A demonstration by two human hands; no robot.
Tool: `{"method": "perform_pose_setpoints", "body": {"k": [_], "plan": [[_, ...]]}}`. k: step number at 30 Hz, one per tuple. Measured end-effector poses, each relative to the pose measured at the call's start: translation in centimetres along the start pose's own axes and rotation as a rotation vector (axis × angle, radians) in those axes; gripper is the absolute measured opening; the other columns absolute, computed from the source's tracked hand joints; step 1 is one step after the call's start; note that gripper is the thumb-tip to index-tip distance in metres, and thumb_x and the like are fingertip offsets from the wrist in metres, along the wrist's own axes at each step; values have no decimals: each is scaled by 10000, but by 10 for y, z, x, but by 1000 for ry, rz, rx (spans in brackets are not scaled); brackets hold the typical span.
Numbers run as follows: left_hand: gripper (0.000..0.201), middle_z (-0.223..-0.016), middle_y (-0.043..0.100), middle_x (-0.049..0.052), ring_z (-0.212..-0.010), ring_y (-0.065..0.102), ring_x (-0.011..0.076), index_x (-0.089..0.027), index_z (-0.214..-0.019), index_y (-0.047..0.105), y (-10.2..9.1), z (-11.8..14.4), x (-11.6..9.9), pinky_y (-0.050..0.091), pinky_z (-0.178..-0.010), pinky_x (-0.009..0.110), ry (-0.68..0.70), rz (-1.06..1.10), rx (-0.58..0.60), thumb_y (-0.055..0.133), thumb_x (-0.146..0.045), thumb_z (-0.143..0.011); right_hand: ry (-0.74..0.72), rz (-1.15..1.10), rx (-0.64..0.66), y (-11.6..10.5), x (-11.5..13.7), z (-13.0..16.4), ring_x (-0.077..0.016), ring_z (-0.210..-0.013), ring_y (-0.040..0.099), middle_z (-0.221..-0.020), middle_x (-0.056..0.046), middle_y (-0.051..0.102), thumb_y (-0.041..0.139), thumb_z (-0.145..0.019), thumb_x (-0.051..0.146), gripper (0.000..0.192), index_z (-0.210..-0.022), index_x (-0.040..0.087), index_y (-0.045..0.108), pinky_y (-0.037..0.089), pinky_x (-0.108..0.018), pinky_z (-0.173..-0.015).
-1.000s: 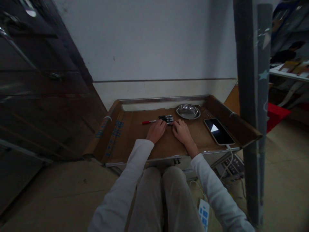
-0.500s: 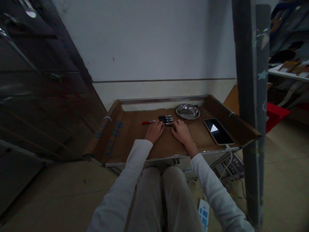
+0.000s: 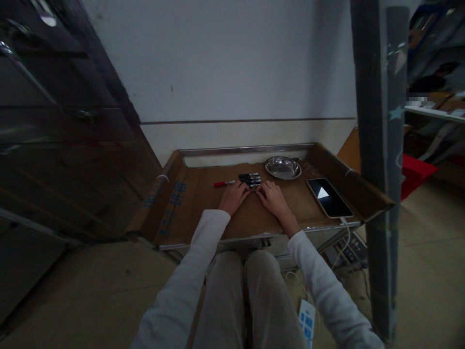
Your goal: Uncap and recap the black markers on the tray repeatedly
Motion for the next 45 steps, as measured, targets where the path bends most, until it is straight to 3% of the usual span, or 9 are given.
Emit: {"method": "perform_pose_setpoints", "body": {"k": [10, 16, 19, 24, 28, 35, 38, 42, 45], "plan": [[81, -952, 584, 40, -937, 560, 168, -183, -897, 532, -6, -1, -9, 448, -872, 307, 103, 94, 11, 467, -231, -909, -148, -190, -15, -4, 4, -1, -209, -928, 535, -994, -77, 635, 429, -927, 255, 214, -1045, 183, 593, 393, -314, -821], [238, -1135, 583, 80, -1101, 496, 208, -175, -1131, 505, -4, -1, -7, 376, -977, 370, 96, 34, -63, 450, -231, -906, -26, -142, -141, -13, 2, 2, -210, -912, 532, -960, -73, 639, 427, -931, 293, 246, -1044, 194, 621, 394, -309, -825], [307, -1196, 570, 84, -1171, 438, 235, -190, -1199, 497, -2, -1, -5, 340, -992, 408, 75, -25, -42, 460, -239, -898, 52, -102, -187, -16, -1, 3, -212, -899, 532, -946, -77, 654, 400, -940, 300, 276, -1052, 200, 631, 385, -311, -815], [280, -1086, 600, 68, -1065, 483, 246, -212, -1110, 584, 2, -1, -2, 357, -948, 423, 77, -67, -8, 508, -352, -880, 145, -54, -201, -16, -5, 5, -211, -838, 544, -944, -70, 692, 397, -940, 299, 297, -1048, 219, 662, 375, -311, -766], [229, -1005, 589, 53, -975, 535, 199, -209, -1012, 629, 2, -1, 0, 384, -942, 380, 99, -21, -53, 485, -347, -898, 191, -20, -166, -16, -4, 6, -197, -786, 562, -917, -61, 710, 408, -939, 301, 297, -1060, 245, 673, 373, -298, -731], [219, -1010, 563, 50, -930, 574, 163, -202, -1054, 603, -1, 0, -3, 464, -875, 308, 89, 46, -150, 476, -306, -909, 116, 33, -150, -20, 4, 5, -211, -865, 562, -1021, -72, 697, 399, -939, 282, 304, -1101, 235, 651, 377, -316, -789], [225, -1026, 560, 53, -962, 574, 160, -197, -1071, 584, -3, 0, -4, 464, -888, 296, 100, 60, -161, 458, -304, -918, 41, -8, -112, -21, 10, 4, -220, -930, 571, -1102, -92, 664, 364, -930, 227, 373, -1261, 218, 537, 392, -340, -832], [245, -1035, 565, 52, -981, 571, 151, -206, -1089, 570, -11, 3, -4, 454, -898, 278, 36, 88, -217, 424, -325, -934, -109, -193, -50, -22, 20, 2, -225, -1090, 541, -1298, -106, 543, 367, -891, 202, 627, -1475, 180, 140, 414, -358, -908], [267, -1039, 578, 54, -964, 576, 151, -216, -1091, 572, -20, 7, 0, 451, -877, 274, -105, 95, -315, 400, -354, -942, -100, -211, -58, -20, 18, -2, -229, -1114, 520, -1307, -108, 531, 336, -886, 179, 628, -1477, 180, 124, 412, -374, -932]]}}
Point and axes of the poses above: each hand's wrist, its own z-axis away from the middle knuckle, its own y-axis out of the palm, x = y × z, the point moved 2 cm from there along -z, towards the middle knuckle
